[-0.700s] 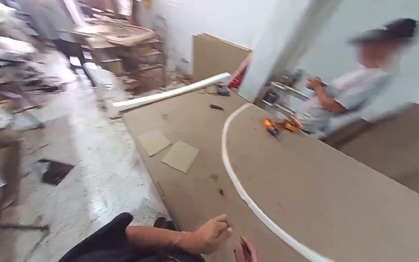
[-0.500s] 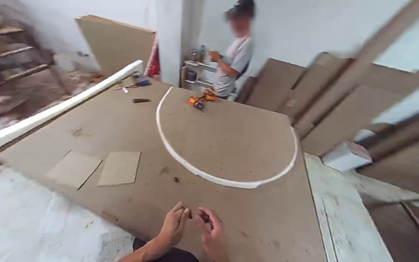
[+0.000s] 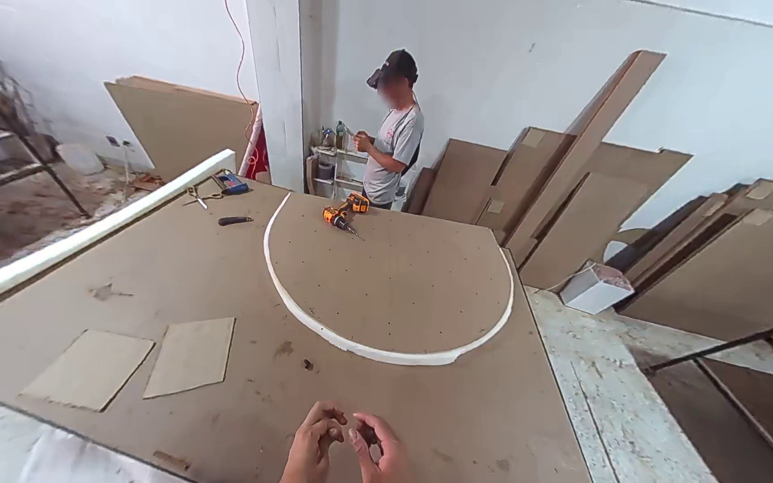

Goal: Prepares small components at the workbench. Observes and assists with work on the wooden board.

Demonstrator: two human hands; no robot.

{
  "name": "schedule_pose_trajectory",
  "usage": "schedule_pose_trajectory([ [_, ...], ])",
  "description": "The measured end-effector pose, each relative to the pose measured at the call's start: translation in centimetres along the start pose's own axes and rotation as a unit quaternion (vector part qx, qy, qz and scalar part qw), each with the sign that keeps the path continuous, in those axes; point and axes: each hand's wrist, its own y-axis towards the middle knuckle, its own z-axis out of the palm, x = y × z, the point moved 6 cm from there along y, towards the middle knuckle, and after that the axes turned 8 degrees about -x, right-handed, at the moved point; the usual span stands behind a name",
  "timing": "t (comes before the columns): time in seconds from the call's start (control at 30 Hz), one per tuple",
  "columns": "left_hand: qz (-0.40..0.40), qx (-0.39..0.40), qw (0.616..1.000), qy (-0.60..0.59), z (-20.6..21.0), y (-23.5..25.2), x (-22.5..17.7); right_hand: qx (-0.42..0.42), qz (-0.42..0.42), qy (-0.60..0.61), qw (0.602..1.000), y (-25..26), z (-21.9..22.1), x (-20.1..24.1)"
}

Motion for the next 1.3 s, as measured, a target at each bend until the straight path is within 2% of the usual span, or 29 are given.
schedule_pose_trajectory([
  [0.23,0.019,-0.009,0.999,0.045,-0.4,-0.1,0.1,0.003,-0.009,0.027,1.000,0.1,0.4,0.0],
  [0.4,-0.050,-0.053,0.996,0.053,-1.1,0.0,0.0,-0.001,-0.007,0.017,1.000,0.1,0.1,0.0],
  [0.57,-0.079,-0.036,0.993,0.080,-0.8,0.2,0.9,-0.005,-0.005,0.015,1.000,0.4,-0.1,-0.7],
  [0.77,0.007,-0.018,1.000,0.024,-0.3,0.0,1.0,-0.020,-0.005,0.016,1.000,0.3,-0.4,-0.8],
  [0.87,0.041,-0.004,0.999,0.036,0.1,0.3,0.3,-0.021,0.004,0.016,1.000,0.2,-0.4,-1.3],
  [1.1,0.042,-0.036,0.993,0.100,0.0,0.6,0.0,-0.009,-0.003,0.012,1.000,0.7,-0.4,-1.3],
  [1.2,0.012,-0.042,0.993,0.114,-0.5,1.0,0.1,-0.007,-0.015,0.003,1.000,0.9,-0.3,-1.2],
  [1.3,-0.045,-0.053,0.996,0.057,-0.7,1.5,0.2,0.004,-0.021,-0.006,1.000,1.0,-0.2,-1.3],
])
